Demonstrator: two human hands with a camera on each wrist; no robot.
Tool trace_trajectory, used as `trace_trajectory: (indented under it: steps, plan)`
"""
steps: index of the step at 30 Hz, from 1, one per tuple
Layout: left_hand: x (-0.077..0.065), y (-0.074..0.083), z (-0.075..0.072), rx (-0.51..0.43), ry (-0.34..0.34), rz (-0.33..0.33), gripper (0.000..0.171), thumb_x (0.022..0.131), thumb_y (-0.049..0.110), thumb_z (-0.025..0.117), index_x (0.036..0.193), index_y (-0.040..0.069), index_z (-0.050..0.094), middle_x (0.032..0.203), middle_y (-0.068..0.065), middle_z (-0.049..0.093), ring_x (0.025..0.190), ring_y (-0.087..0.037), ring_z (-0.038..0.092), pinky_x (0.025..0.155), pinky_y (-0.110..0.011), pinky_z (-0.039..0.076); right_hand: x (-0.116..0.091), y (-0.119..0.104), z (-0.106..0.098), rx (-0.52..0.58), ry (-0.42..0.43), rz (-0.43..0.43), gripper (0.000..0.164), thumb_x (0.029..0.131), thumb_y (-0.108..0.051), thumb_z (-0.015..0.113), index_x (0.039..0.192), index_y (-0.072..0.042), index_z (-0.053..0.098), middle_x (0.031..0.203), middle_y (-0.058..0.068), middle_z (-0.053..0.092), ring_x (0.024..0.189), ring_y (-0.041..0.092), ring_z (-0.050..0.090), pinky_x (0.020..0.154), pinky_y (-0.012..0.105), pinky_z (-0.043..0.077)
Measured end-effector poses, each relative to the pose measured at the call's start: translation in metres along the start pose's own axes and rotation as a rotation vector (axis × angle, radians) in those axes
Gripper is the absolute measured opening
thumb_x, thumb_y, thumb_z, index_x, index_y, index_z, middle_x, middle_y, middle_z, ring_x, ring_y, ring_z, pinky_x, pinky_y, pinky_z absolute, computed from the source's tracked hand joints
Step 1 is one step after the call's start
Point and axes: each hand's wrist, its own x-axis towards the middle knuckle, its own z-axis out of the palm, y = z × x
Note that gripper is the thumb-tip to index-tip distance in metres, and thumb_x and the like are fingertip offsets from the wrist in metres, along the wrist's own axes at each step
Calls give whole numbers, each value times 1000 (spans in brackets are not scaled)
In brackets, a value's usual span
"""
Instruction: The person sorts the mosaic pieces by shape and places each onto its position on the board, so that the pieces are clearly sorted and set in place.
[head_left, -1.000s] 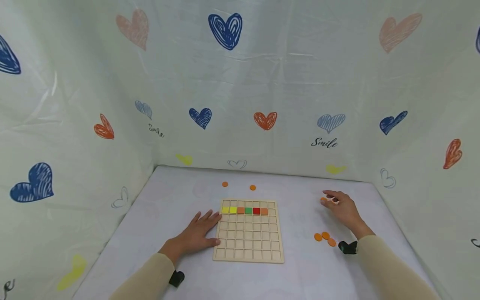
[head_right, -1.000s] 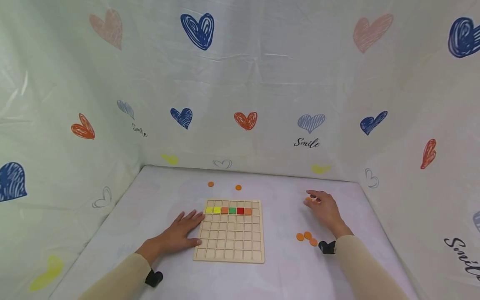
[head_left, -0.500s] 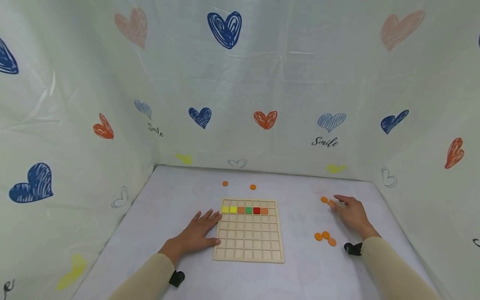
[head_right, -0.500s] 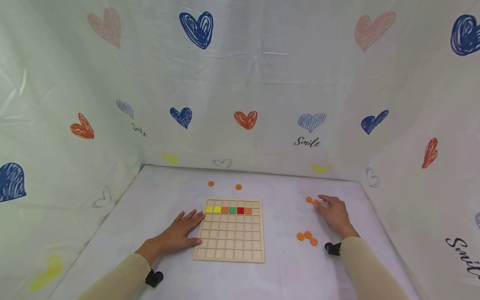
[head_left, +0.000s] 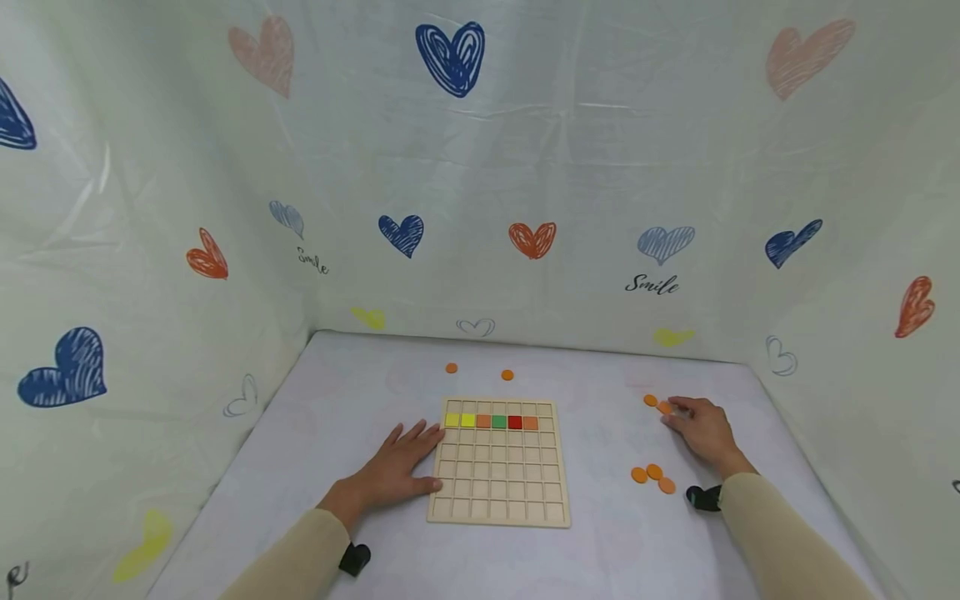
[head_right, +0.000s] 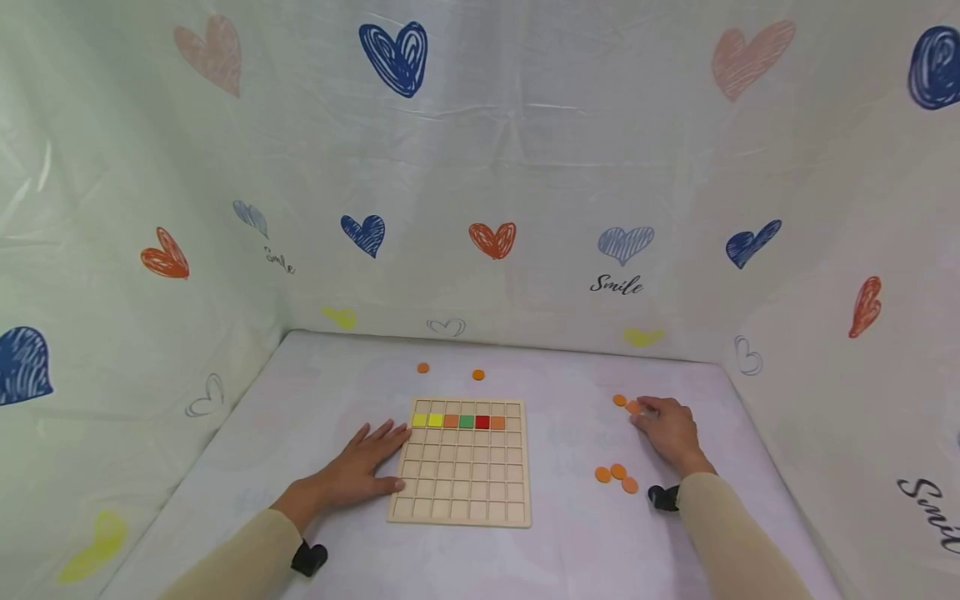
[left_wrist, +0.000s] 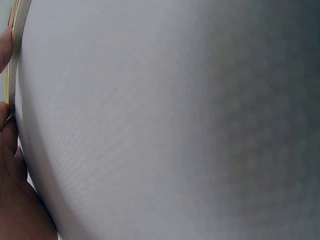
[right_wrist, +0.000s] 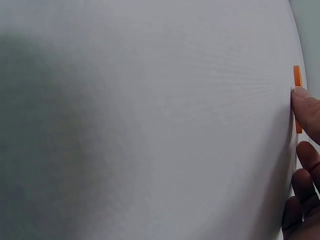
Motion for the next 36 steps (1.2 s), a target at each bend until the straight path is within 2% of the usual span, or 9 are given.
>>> trace_trajectory:
  steps: [6, 12, 22, 28, 31, 36]
  plan:
    - [0, -2, 1, -5, 1, 13, 91, 95, 65, 65, 167, 20, 34, 173, 2, 33, 165, -27, 17, 135, -55, 6, -3, -1, 0, 25, -20, -21, 41, 102, -18, 63, 138, 3, 65, 143, 36, 54, 131, 57, 46, 108, 73, 39]
    - [0, -3, 3, 4, 2, 11, 90, 95, 65, 64, 167, 21, 33, 173, 4, 32, 165, -24, 16, 135, -54, 5, -7, -1, -4, 44, -58, -24, 47, 101, -17, 65, 143, 4, 60, 145, 37, 52, 131, 55, 48, 109, 71, 42]
    - [0, -2, 2, 0, 15, 22, 88, 96, 62, 66, 167, 19, 35, 173, 2, 34, 165, -26, 18, 135, -55, 6, -11, 0, -4, 76, -33, -6, 40, 101, -17, 68, 134, 6, 66, 139, 36, 56, 123, 52, 54, 105, 67, 46]
    - [1, -3, 3, 13, 19, 34, 88, 96, 62, 66, 166, 18, 35, 173, 0, 34, 164, -27, 19, 135, -55, 7, -13, 1, -5, 108, -28, 20, 45, 103, -26, 68, 137, 3, 64, 144, 35, 53, 128, 52, 50, 108, 69, 43]
    - [2, -4, 3, 23, 19, 31, 88, 96, 62, 65, 166, 19, 35, 173, 1, 34, 164, -26, 19, 135, -54, 7, -12, -3, -7, 141, -27, 24, 45, 106, -29, 65, 140, 0, 63, 144, 32, 55, 125, 48, 52, 104, 63, 47]
    - [4, -5, 4, 27, 22, 24, 88, 96, 62, 65, 166, 19, 35, 173, 1, 33, 164, -26, 19, 135, -55, 7, -10, -16, -7, 166, 5, -9, 40, 106, -24, 64, 139, -1, 64, 135, 27, 66, 118, 41, 61, 97, 52, 56]
